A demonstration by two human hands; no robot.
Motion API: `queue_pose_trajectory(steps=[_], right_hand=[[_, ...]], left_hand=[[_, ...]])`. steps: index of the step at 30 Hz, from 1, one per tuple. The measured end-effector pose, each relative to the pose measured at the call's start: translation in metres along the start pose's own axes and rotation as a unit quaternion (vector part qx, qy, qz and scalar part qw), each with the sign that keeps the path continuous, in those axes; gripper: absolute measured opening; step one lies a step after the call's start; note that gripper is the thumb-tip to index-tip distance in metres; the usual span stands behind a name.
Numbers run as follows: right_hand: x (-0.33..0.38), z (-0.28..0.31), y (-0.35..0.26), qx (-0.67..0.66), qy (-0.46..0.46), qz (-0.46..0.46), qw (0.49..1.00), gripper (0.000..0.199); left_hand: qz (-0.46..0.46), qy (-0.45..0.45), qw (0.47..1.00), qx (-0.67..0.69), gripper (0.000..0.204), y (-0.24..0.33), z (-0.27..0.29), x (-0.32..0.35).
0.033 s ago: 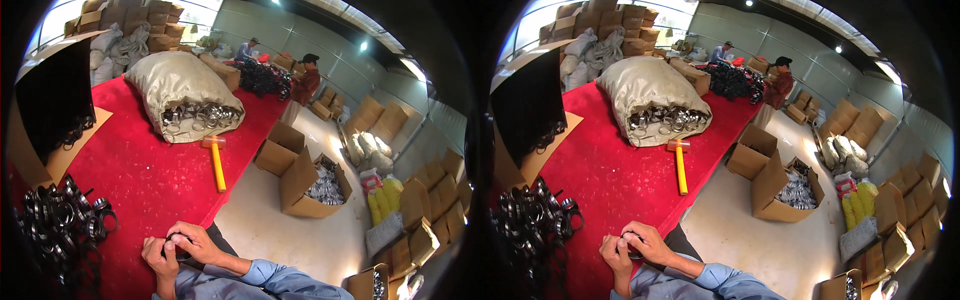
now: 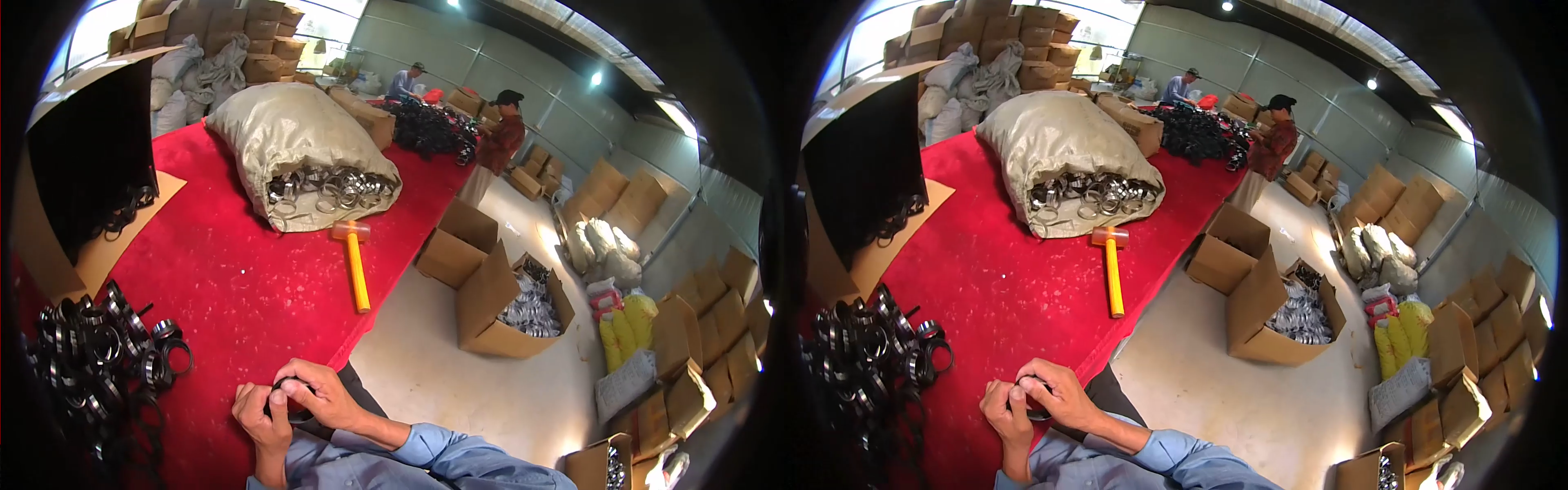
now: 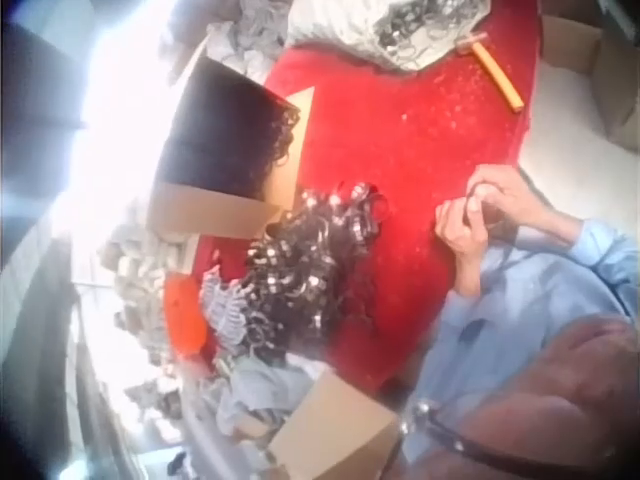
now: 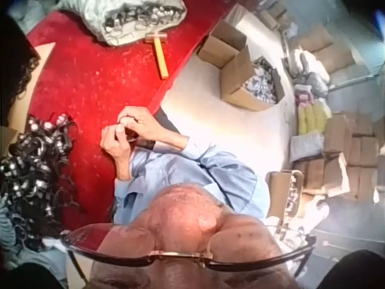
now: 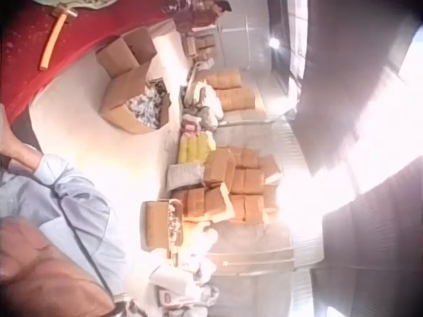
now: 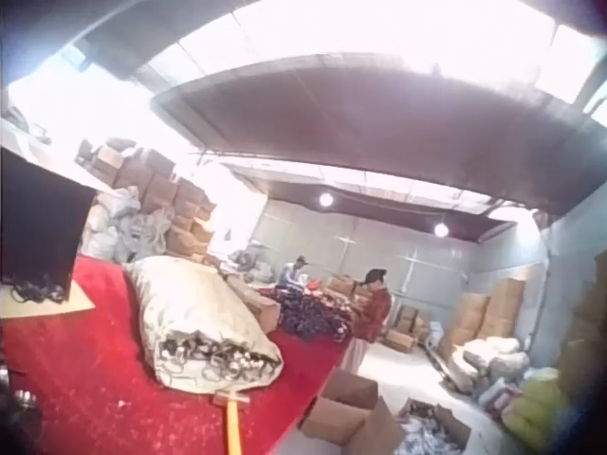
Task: The person assembles industrial metal clamps by hand at a manufacturing workstation.
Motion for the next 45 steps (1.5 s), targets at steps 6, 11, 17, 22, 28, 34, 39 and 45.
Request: queue_pose_trajectory(steps=[6,11,17,22,28,34,39,45], right_hand=[[-0.016,0.004,0.045,-0.066,-0.024,-0.064,0.995,0.030],[-0.023,0.021,0.047,-0.069,0.015,-0.118,0.991,0.032],[-0.016,0.027,0.068,-0.090,0.011,-0.165,0.982,0.037],[-0.005,0.027,0.099,-0.156,0.012,-0.207,0.966,0.040],[-0.016,0.005,0.132,-0.209,0.013,-0.224,0.952,0.038],[-0.040,0.034,0.108,0.054,0.077,-0.123,0.988,0.023],[-0.032,0.008,0.137,0.115,0.024,-0.044,0.992,0.015],[-0.025,-0.008,0.120,0.171,0.004,0.018,0.985,0.012]], left_hand=[[0.144,-0.047,0.989,0.005,0.030,-0.043,-0.020,0.006],[0.154,-0.161,0.973,0.051,0.024,-0.030,-0.030,0.006],[0.195,-0.153,0.961,0.120,0.025,-0.039,-0.041,0.015],[0.205,-0.190,0.958,0.066,0.024,-0.052,-0.048,0.024],[0.214,-0.186,0.959,-0.019,0.022,-0.057,-0.020,0.019],[0.129,-0.032,0.984,-0.115,0.021,-0.047,0.041,-0.017],[0.102,0.123,0.956,-0.245,0.022,-0.037,0.130,-0.016],[0.067,0.203,0.901,-0.378,0.016,-0.029,0.205,-0.047]])
Point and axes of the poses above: each hand's wrist, its own x-axis away from the middle knuckle, its own z-axis out of the back of the hand, y = z × x, the point moved 10 cm from there along -x, towards the middle knuckle, and after that the axes turned 6 degrees about y, right-handed, at the moved point
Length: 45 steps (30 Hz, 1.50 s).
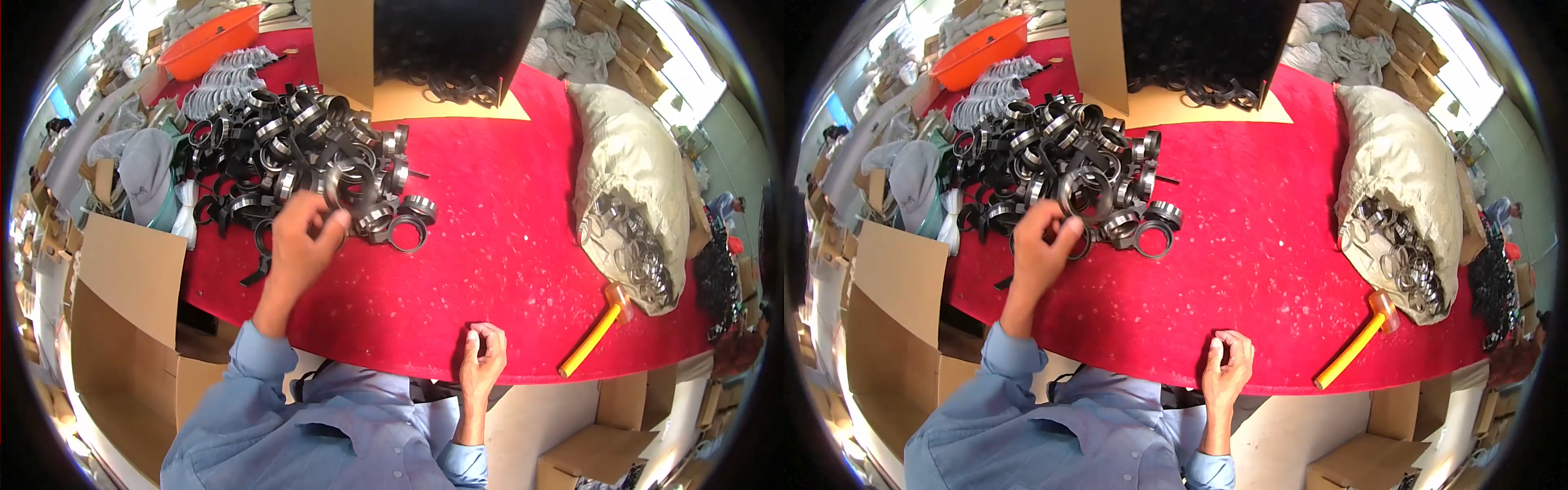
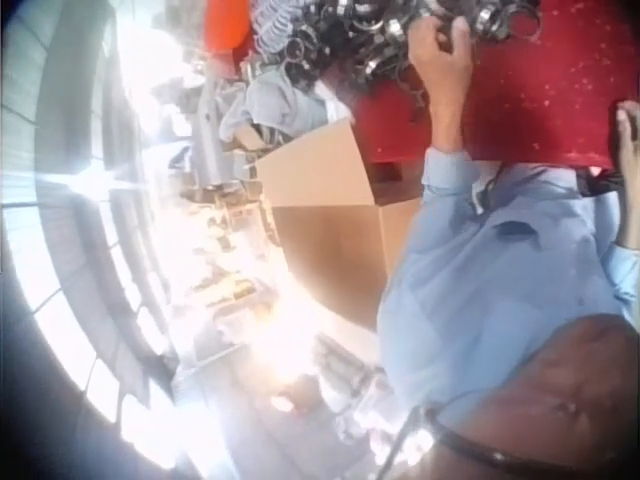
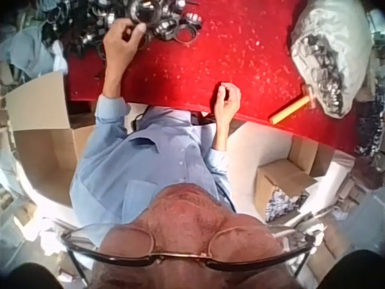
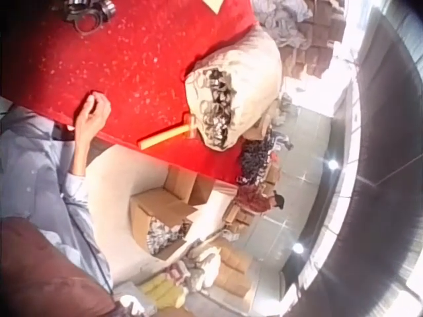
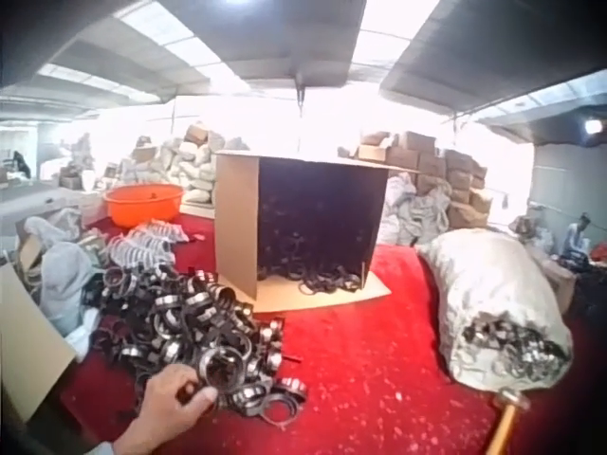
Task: The person assembles industrial metal clamps by hand at a manufacturing workstation.
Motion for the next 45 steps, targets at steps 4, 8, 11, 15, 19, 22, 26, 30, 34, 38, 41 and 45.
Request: queue_pose_trajectory(steps=[4,8,11,15,19,22,26,30,34,38,41,45], right_hand=[[-0.003,0.015,-0.006,-0.004,0.025,0.018,1.000,0.010],[-0.006,0.018,0.001,-0.019,0.037,0.002,0.999,0.010],[-0.003,0.018,0.003,-0.013,0.037,0.030,0.999,0.012],[0.000,0.021,-0.004,-0.012,0.031,0.046,0.998,0.012],[0.005,0.023,-0.003,-0.011,0.038,0.052,0.998,0.011],[0.006,0.029,0.001,0.001,0.049,0.062,0.997,0.009],[0.004,0.026,-0.003,-0.011,0.055,0.083,0.995,0.008],[0.003,0.025,0.001,-0.016,0.054,0.074,0.996,0.009],[0.003,0.024,-0.006,-0.007,0.057,0.071,0.996,0.009],[0.005,0.024,0.000,0.014,0.057,0.060,0.996,0.010],[0.007,0.021,0.003,0.018,0.043,0.050,0.998,0.009],[0.008,0.035,0.004,0.036,0.073,0.063,0.995,0.008]], left_hand=[[-0.037,0.090,0.988,-0.122,0.039,-0.002,0.027,-0.039],[-0.154,0.053,0.972,-0.170,0.047,0.018,-0.003,-0.026],[-0.166,-0.063,0.939,-0.293,0.057,-0.002,-0.043,0.000],[-0.152,-0.077,0.934,-0.313,0.053,-0.015,-0.044,0.000],[-0.169,-0.064,0.956,-0.233,0.050,0.024,-0.023,-0.005],[-0.102,-0.127,0.986,0.019,0.029,0.081,-0.029,-0.007],[-0.273,-0.225,0.914,0.199,0.017,0.221,-0.021,0.022],[-0.405,-0.298,0.751,0.428,0.029,0.315,0.001,0.056],[-0.446,-0.338,0.662,0.499,0.024,0.364,0.043,0.062],[-0.411,-0.336,0.655,0.538,0.013,0.378,0.056,0.061],[-0.402,-0.332,0.671,0.527,0.015,0.377,0.066,0.057],[-0.427,-0.341,0.692,0.472,0.015,0.373,0.063,0.043]])
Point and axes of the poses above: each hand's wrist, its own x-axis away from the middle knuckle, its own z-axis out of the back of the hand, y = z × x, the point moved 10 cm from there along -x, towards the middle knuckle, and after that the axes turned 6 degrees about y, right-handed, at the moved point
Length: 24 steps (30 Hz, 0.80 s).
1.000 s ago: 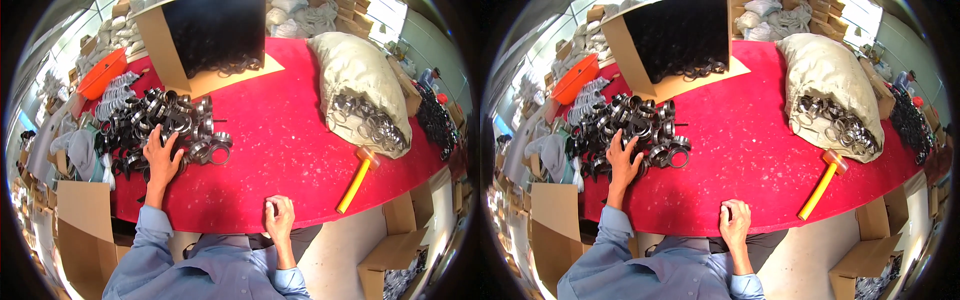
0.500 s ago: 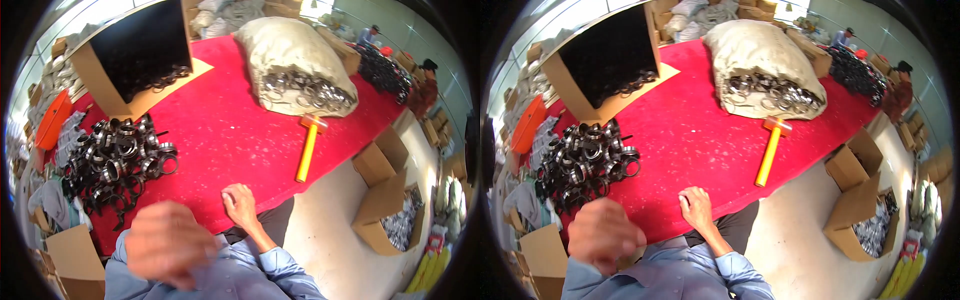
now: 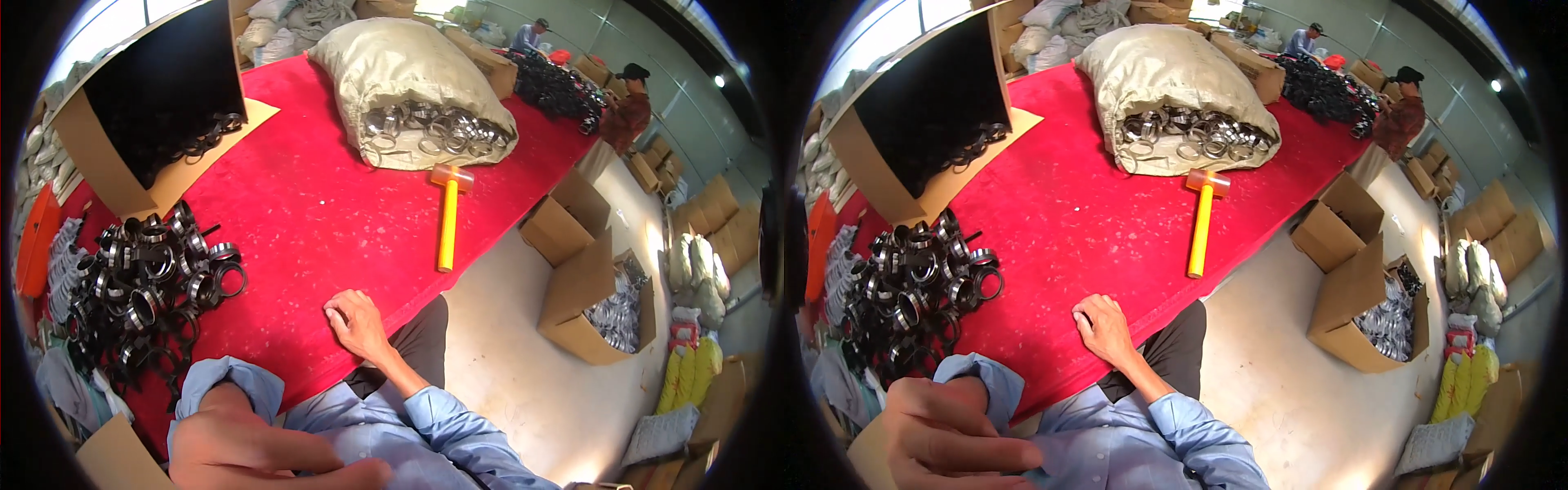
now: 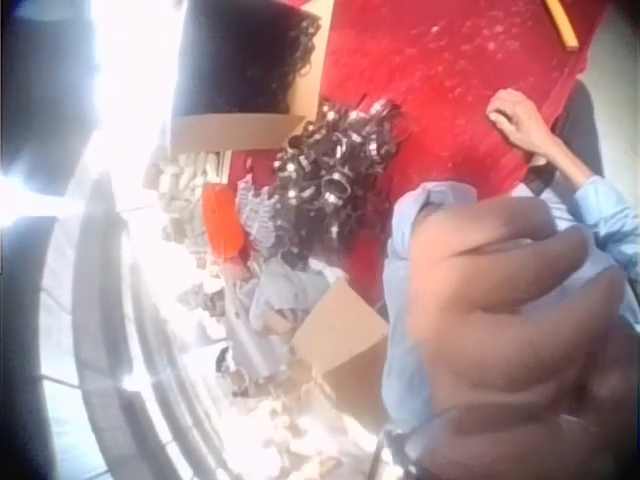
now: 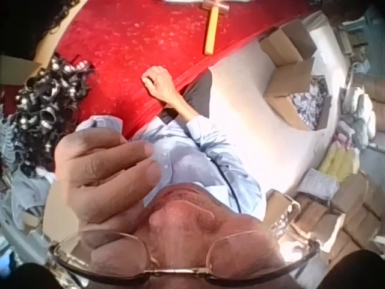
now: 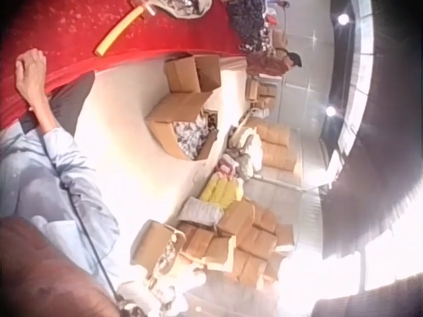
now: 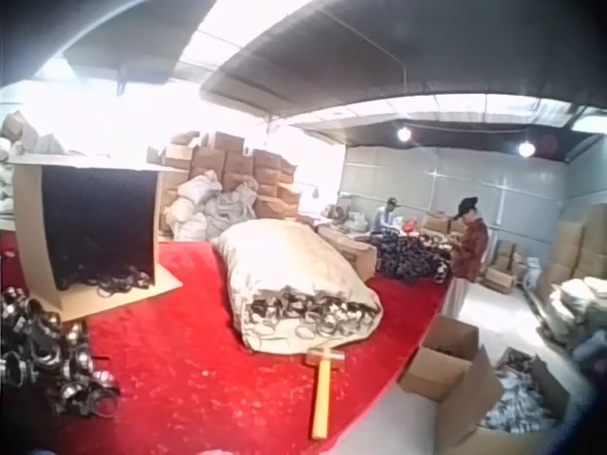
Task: The person assembles industrial metal clamps by hand at a manufacturing workstation.
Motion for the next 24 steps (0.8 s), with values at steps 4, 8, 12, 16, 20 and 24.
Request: queue_pose_trajectory(steps=[4,8,12,16,20,24], right_hand=[[-0.001,-0.021,-0.009,0.003,-0.033,0.035,0.999,0.010],[0.006,-0.009,0.008,0.025,-0.032,0.006,0.999,0.011],[0.003,-0.018,-0.008,0.005,-0.035,0.020,0.999,0.011],[0.001,-0.022,-0.014,0.008,-0.050,0.025,0.998,0.011],[0.004,-0.015,-0.008,0.013,-0.036,0.021,0.999,0.011],[0.005,-0.018,-0.010,0.012,-0.039,0.030,0.999,0.012]], left_hand=[[0.117,-0.028,0.980,-0.161,0.020,-0.077,0.021,0.059],[0.169,-0.008,0.939,-0.300,0.030,-0.232,0.002,0.061],[0.444,-0.279,0.714,-0.464,0.104,-0.370,0.052,0.222],[0.613,-0.337,0.589,-0.405,0.123,-0.386,0.094,0.308],[0.593,-0.323,0.634,-0.377,0.105,-0.383,0.094,0.304],[0.531,-0.280,0.677,-0.425,0.091,-0.383,0.112,0.314]])
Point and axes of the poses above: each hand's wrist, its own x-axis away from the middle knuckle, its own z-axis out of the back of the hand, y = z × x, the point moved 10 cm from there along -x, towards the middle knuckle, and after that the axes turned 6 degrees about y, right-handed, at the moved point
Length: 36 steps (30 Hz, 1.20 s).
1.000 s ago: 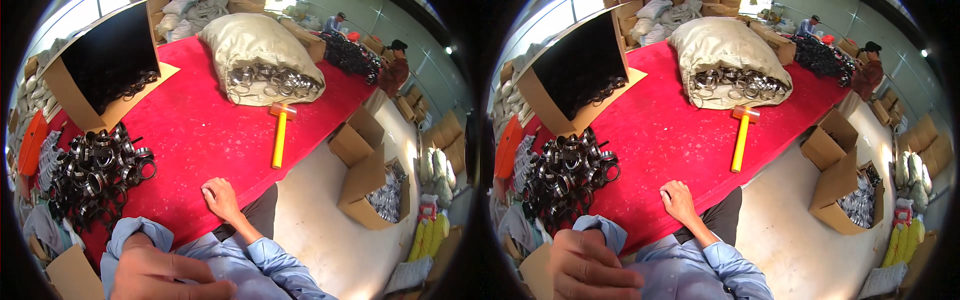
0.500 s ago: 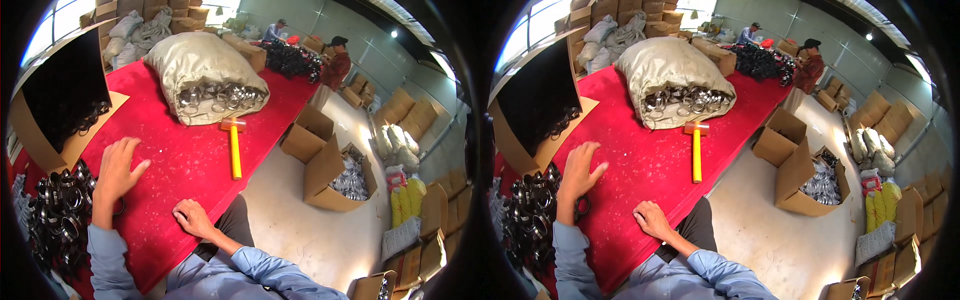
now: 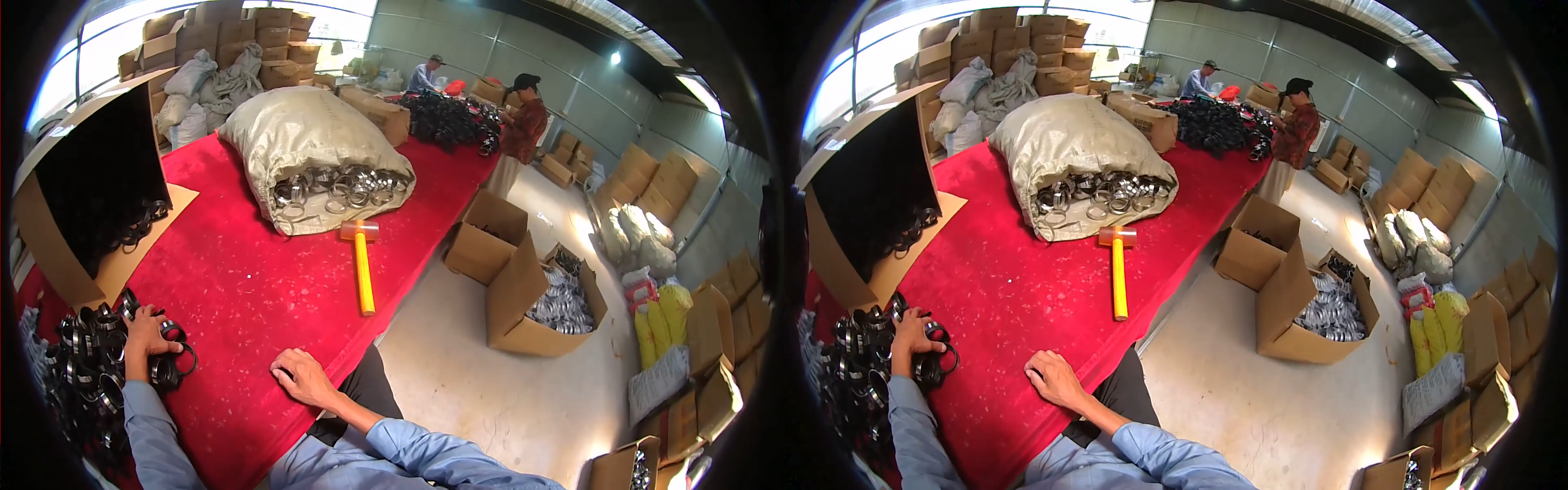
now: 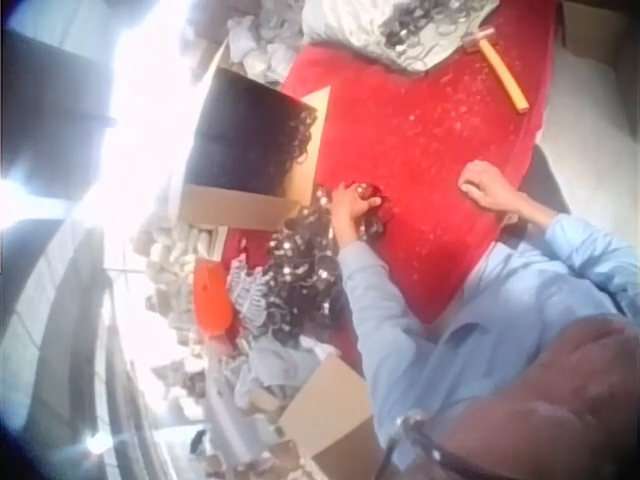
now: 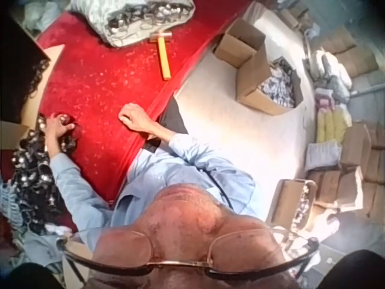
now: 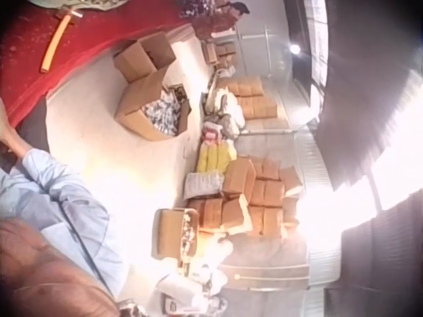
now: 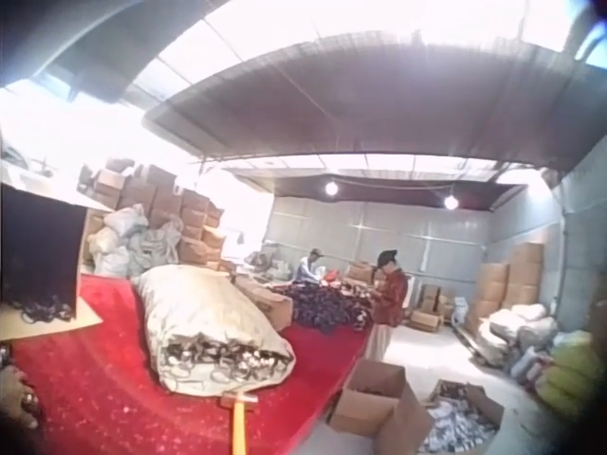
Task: The person assembles industrial metal clamps by hand at a manufacturing workstation.
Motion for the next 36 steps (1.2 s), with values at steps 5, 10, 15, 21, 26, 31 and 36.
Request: queue_pose_trajectory(steps=[5,10,15,21,26,31,36], right_hand=[[-0.004,0.008,0.030,-0.180,-0.005,-0.147,0.973,0.017],[-0.037,0.088,0.035,-0.209,0.134,-0.148,0.957,0.018],[-0.040,0.084,0.035,-0.146,0.094,-0.143,0.974,0.020],[-0.021,0.045,0.052,-0.129,0.035,-0.161,0.978,0.018],[-0.017,0.034,0.055,-0.054,0.020,-0.100,0.993,0.017],[-0.014,0.032,0.053,-0.009,0.044,-0.057,0.997,0.015],[-0.016,0.036,0.047,0.006,0.051,-0.070,0.996,0.015]], left_hand=[[-0.005,0.026,1.000,-0.008,0.081,-0.004,-0.007,0.003],[-0.023,-0.005,0.998,-0.054,0.069,-0.011,-0.021,0.002],[-0.047,0.027,0.994,-0.090,0.054,-0.022,-0.026,0.008],[-0.029,-0.007,0.991,-0.131,0.053,-0.026,-0.033,0.022],[-0.024,-0.034,0.990,-0.134,0.058,-0.019,-0.028,0.044],[0.003,-0.027,0.993,-0.116,0.079,-0.036,-0.038,0.037],[-0.008,-0.047,0.998,-0.042,0.091,-0.014,-0.016,0.044]])
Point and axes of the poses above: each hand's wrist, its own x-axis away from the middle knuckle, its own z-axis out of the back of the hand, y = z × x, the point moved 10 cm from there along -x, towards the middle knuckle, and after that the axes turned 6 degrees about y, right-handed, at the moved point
